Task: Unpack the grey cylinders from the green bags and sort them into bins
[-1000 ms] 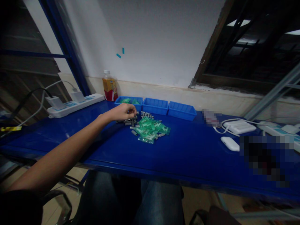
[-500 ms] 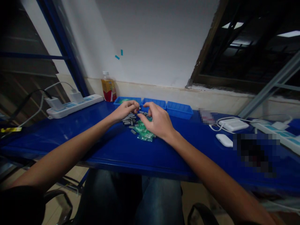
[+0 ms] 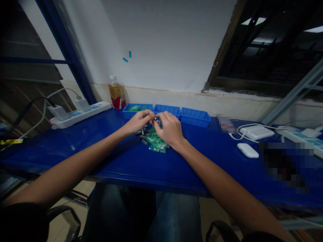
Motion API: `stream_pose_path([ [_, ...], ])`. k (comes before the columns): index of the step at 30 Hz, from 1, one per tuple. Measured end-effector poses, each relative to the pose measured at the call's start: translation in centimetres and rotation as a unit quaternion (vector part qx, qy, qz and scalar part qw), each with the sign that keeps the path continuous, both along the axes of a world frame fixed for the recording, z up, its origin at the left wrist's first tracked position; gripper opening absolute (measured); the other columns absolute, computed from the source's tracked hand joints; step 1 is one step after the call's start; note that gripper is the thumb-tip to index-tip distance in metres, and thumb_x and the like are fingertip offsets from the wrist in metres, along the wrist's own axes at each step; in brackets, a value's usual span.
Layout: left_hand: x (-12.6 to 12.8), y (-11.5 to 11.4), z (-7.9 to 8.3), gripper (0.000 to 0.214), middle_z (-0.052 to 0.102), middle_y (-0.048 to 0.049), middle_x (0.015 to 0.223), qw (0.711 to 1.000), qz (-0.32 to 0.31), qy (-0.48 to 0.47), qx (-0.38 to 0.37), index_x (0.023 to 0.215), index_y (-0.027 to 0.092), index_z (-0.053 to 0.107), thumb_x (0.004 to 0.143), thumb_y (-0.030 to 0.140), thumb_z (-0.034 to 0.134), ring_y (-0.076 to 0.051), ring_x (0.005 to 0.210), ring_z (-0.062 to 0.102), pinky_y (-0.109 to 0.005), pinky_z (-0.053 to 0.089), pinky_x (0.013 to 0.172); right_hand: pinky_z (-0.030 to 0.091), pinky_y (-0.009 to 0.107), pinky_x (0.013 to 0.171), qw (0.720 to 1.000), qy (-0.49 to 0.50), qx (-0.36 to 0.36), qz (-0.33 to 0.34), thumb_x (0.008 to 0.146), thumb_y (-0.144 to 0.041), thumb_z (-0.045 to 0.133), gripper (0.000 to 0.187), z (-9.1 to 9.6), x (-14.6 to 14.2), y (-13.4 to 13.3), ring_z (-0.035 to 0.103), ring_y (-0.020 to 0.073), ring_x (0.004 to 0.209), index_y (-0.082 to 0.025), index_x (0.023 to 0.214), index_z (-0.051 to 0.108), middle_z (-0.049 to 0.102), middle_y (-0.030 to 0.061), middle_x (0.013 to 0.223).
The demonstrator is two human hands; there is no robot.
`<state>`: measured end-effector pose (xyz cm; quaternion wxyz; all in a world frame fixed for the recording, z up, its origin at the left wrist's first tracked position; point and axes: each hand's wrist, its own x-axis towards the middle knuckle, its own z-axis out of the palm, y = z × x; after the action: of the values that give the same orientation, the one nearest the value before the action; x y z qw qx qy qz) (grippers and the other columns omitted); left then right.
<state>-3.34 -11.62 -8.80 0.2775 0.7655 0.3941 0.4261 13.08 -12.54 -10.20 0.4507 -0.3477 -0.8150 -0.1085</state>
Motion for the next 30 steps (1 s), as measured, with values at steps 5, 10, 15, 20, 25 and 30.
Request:
stream_pose_path([
  [5, -0.7, 0.1, -0.2, 0.029, 0.058, -0.0039, 0.074, 0.994, 0.007, 0.075, 0.076, 0.084, 0.013, 0.056, 0.09, 0.036, 0.04, -0.012, 0.068, 0.054, -0.024, 0.043, 0.063, 0.041, 0.028, 0.064, 0.994, 0.085, -0.069, 0.005, 0.083, -0.034, 0.052, 0.019, 0.0, 0.0, -0.1, 0.053, 0.0155, 0.063, -0.019, 0.072, 0.059, 0.057, 0.002, 0.067],
  [10, -0.7, -0.2, -0.4, 0.028, 0.062, -0.0058, 0.089, 0.969, -0.033, 0.129, 0.208, 0.107, 0.012, 0.053, 0.084, 0.029, 0.051, -0.012, 0.072, 0.056, -0.024, 0.045, 0.066, 0.037, 0.025, 0.056, 0.971, 0.172, -0.16, 0.04, 0.084, -0.04, 0.05, 0.032, -0.4, -0.1, 0.1, 0.051, 0.0129, 0.056, -0.018, 0.062, 0.058, 0.058, -0.0005, 0.058],
  [15, -0.7, -0.3, 0.0, 0.017, 0.065, -0.0051, 0.085, 0.96, -0.004, 0.159, 0.231, 0.095, 0.014, 0.058, 0.087, 0.024, 0.046, -0.014, 0.075, 0.059, -0.026, 0.044, 0.069, 0.036, 0.024, 0.054, 0.961, 0.179, -0.199, 0.064, 0.086, -0.046, 0.047, 0.037, -0.5, -0.3, 0.0, 0.051, 0.0124, 0.055, -0.018, 0.063, 0.059, 0.057, -0.0009, 0.058],
  [20, -1.2, -0.2, 0.4, 0.03, 0.066, -0.0045, 0.081, 0.968, 0.022, 0.166, 0.186, 0.09, 0.014, 0.061, 0.093, 0.032, 0.038, -0.014, 0.074, 0.06, -0.025, 0.042, 0.068, 0.041, 0.027, 0.063, 0.988, 0.102, -0.107, 0.042, 0.083, -0.037, 0.055, 0.023, -0.4, 0.2, 0.1, 0.054, 0.0157, 0.063, -0.018, 0.096, 0.059, 0.056, -0.0009, 0.065],
  [25, -1.0, -0.3, 0.5, 0.036, 0.065, -0.0034, 0.074, 0.975, -0.008, 0.172, 0.138, 0.079, 0.013, 0.06, 0.094, 0.034, 0.034, -0.012, 0.068, 0.059, -0.023, 0.042, 0.065, 0.042, 0.032, 0.073, 0.999, 0.003, -0.025, 0.037, 0.085, -0.026, 0.05, 0.015, -0.2, 0.7, 0.1, 0.056, 0.0193, 0.077, -0.021, 0.097, 0.058, 0.059, 0.0037, 0.078],
  [30, -2.1, 0.5, 0.8, 0.036, 0.065, -0.0041, 0.072, 0.963, -0.016, 0.246, 0.111, 0.079, 0.012, 0.063, 0.091, 0.034, 0.037, -0.013, 0.065, 0.057, -0.023, 0.04, 0.063, 0.04, 0.032, 0.073, 1.0, -0.019, -0.015, 0.012, 0.082, -0.029, 0.052, 0.013, 0.1, 1.2, 1.1, 0.055, 0.0201, 0.078, -0.019, 0.088, 0.059, 0.059, 0.0043, 0.077],
])
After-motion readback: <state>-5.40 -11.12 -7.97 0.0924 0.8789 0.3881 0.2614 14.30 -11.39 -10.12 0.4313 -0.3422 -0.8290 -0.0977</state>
